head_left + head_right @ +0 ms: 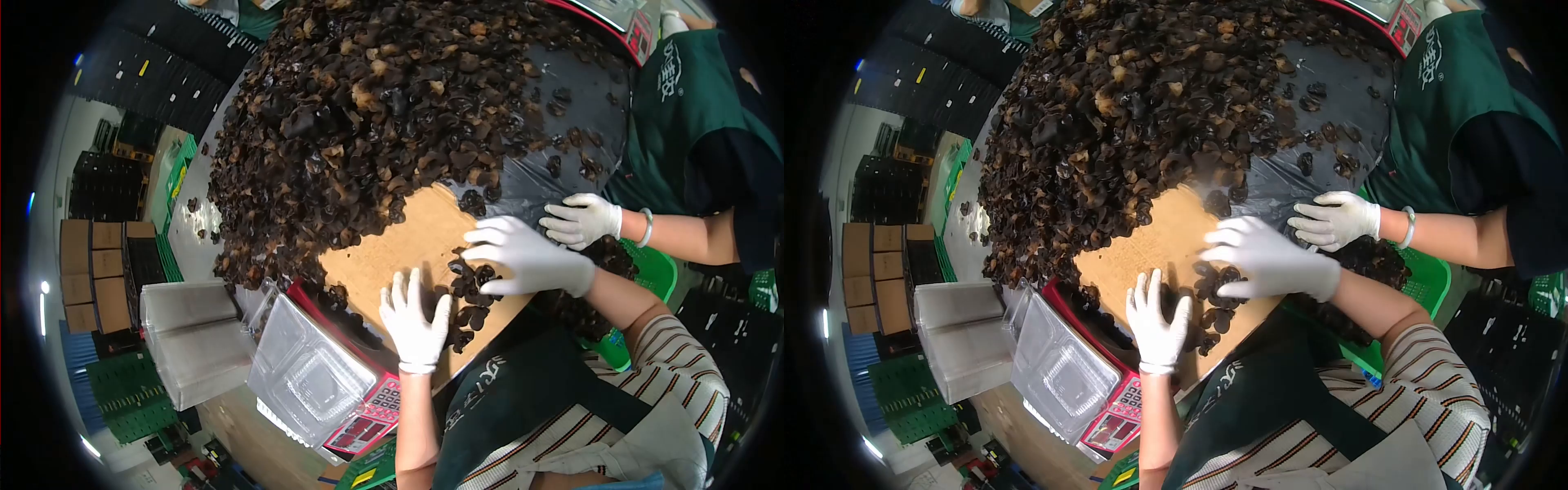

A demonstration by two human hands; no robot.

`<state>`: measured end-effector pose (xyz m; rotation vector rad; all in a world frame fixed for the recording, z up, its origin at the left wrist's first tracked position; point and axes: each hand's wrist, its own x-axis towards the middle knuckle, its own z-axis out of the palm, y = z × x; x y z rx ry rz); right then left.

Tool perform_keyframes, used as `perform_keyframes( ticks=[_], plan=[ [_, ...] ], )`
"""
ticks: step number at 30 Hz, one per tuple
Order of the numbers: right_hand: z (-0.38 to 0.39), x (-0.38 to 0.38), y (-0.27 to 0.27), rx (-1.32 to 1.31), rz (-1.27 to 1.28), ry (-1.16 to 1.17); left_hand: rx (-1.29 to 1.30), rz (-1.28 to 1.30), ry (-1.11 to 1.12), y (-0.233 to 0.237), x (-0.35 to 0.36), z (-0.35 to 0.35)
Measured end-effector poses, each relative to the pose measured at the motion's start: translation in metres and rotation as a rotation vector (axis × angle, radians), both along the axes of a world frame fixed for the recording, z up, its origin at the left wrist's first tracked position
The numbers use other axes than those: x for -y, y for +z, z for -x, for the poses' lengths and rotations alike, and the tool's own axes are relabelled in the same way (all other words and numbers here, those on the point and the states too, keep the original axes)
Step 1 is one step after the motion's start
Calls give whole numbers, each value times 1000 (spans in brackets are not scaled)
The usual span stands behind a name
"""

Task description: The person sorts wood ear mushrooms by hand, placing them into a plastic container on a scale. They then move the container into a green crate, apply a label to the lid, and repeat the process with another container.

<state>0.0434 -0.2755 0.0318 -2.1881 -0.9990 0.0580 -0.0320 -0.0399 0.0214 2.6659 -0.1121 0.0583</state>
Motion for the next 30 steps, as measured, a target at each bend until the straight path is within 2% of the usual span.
perform_keyframes(
  ticks=[1,3,5,7,9,11,12,15,16,17,19,20,21,23,24,26,27,28,30],
  plan=[
    [-1,-11,-6,116,-26,2,-76,-114,25,-3,-1,0],
    [5,-26,-23,120,-22,100,-230,-110,-48,-1,-2,7],
    [12,-27,-33,138,25,244,-236,-207,-119,9,0,19],
    [16,-22,-41,123,2,357,-235,-201,-136,10,0,34],
    [18,-18,-46,175,-60,308,-141,-248,-118,6,7,50],
    [20,-17,-52,233,-65,268,-117,-177,-43,-4,13,62],
    [18,-18,-56,284,-109,236,-14,-161,-25,-7,15,65],
    [14,-17,-63,232,-75,198,49,-46,34,-22,16,68],
    [11,-20,-55,216,-125,154,102,-7,68,-22,17,64],
    [11,-24,-54,77,-243,57,144,71,124,-20,17,59],
    [12,-31,-51,-205,-474,-137,95,303,237,-14,8,49],
    [14,-36,-37,-545,-548,-251,109,547,356,-20,5,47],
    [13,-31,-18,-1064,-527,-282,148,916,471,-31,5,44],
    [14,-33,-25,-494,-470,13,-208,1436,763,14,4,35],
    [21,-32,-22,-359,-424,151,-244,1727,769,11,-4,37],
    [41,-34,-5,-364,-172,277,-386,2289,717,-3,-16,44],
    [49,-36,-3,-358,-48,351,-457,2550,623,0,-17,44],
    [56,-39,-10,-258,31,386,-512,2716,554,-2,-16,46],
    [66,-50,-30,-88,142,402,-564,2747,528,6,-10,50]
  ],
)
